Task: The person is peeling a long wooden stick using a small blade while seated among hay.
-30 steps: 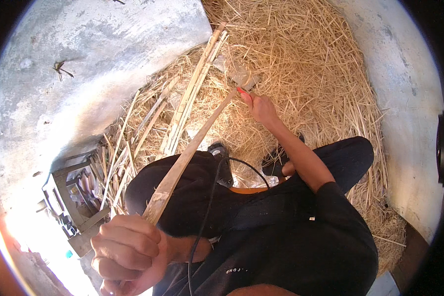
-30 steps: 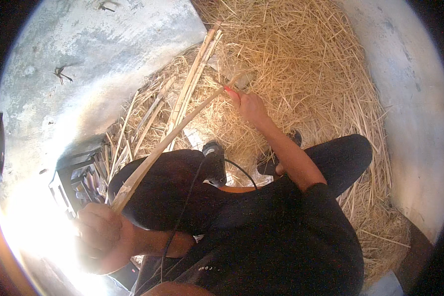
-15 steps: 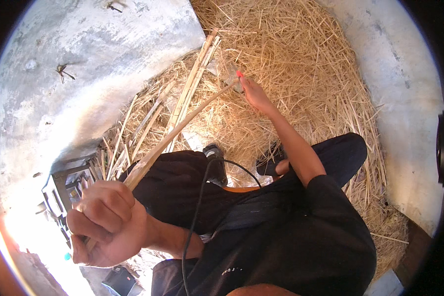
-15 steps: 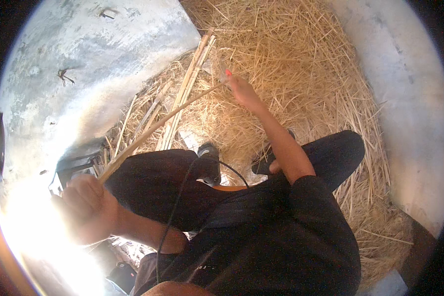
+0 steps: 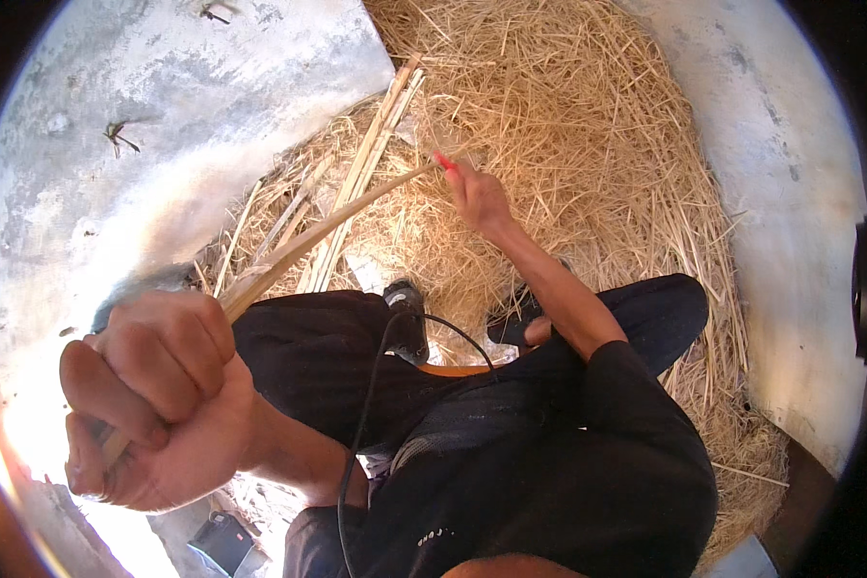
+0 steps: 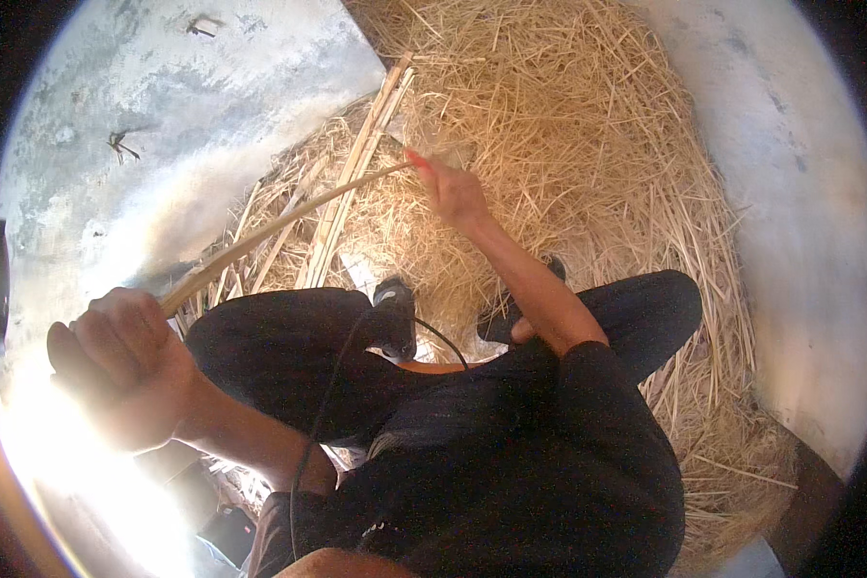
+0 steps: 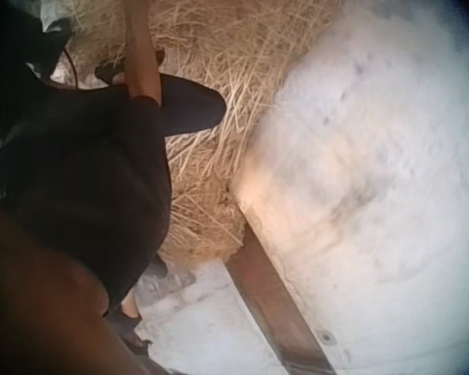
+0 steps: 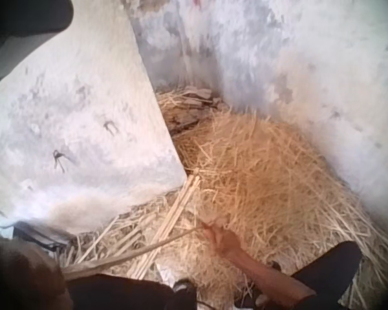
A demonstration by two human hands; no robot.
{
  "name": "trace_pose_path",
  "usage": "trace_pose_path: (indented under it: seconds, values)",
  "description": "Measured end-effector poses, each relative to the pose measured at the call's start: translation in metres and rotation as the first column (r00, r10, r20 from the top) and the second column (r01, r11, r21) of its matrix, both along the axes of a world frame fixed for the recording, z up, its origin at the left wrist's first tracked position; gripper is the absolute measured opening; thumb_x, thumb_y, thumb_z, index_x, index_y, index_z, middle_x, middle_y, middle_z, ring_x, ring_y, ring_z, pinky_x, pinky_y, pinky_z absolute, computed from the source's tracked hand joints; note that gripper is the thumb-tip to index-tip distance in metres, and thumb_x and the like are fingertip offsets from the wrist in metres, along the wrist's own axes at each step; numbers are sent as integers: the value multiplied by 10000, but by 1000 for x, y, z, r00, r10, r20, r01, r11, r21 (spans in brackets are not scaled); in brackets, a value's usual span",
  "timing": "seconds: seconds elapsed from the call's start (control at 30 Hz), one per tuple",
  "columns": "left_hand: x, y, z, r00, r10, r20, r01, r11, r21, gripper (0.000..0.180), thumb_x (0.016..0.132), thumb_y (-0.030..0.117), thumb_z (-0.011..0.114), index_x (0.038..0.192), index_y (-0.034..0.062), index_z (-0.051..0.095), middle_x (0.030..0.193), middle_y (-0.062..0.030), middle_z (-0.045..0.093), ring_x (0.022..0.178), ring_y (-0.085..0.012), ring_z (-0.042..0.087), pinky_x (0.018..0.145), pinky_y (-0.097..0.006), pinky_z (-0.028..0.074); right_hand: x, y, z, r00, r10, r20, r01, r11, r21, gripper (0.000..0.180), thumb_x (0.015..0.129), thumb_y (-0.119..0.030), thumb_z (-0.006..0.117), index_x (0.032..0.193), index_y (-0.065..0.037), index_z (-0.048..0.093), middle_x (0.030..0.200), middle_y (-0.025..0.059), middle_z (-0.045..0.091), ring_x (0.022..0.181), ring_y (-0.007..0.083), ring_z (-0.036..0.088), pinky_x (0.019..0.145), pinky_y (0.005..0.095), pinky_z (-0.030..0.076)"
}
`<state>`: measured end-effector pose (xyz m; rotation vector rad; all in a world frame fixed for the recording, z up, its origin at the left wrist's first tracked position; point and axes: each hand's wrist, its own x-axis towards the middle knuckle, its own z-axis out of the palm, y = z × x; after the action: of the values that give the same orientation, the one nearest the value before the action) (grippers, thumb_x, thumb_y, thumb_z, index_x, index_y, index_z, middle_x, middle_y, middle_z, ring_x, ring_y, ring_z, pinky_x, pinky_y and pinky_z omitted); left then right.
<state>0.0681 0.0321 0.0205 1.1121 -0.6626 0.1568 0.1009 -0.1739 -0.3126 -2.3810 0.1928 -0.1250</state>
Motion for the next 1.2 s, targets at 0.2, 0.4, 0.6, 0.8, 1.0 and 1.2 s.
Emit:
trace_pose_path:
  seconds: [0.2,0.4,0.6,0.8,1.0,1.2]
  values:
    - [-3,-12,-3,997,-79,7,79,997,-19,347,830,263,433,527,138,320,382,18,278,308,-73,184,318,-249,147,-12,-67,-113,833,-47,-552,-58,983,-172,438,925,-340,354,960,12,612,873,242,614,845,375,598,730,472,466]
    - [18,14,-4,987,156,-37,-159,981,-114,337,831,254,414,536,158,284,399,30,229,345,-71,153,361,-247,130,-9,-43,-30,851,-117,-511,99,993,-62,549,905,-422,326,973,45,607,926,289,601,909,410,578,819,476,447]
    - [23,10,-11,775,612,-159,-623,782,-28,319,797,247,434,541,160,265,443,26,222,407,-77,148,446,-260,133,-31,-43,-25,893,-45,-448,58,998,15,569,893,-460,364,962,52,601,769,265,602,766,403,590,705,470,451]
    - [21,19,-9,951,277,-140,-290,954,-82,326,786,234,456,534,163,262,443,28,228,404,-76,152,448,-265,139,1,-27,-54,992,18,-123,-5,994,106,508,916,-417,372,886,40,592,594,206,556,591,380,557,579,473,417]
    - [25,12,-11,809,581,-94,-586,810,-33,320,796,234,432,534,172,258,438,34,216,395,-75,146,440,-262,136,27,-40,-80,964,13,-265,-47,991,-124,488,924,-387,350,833,27,590,606,185,582,595,356,587,566,473,454]
    - [23,10,-11,905,424,-16,-424,904,-57,320,797,234,402,524,179,243,383,49,201,332,-55,145,373,-229,122,24,-52,-99,948,-40,-316,-9,988,-152,481,920,-356,344,800,17,623,699,211,610,673,357,614,600,459,488]
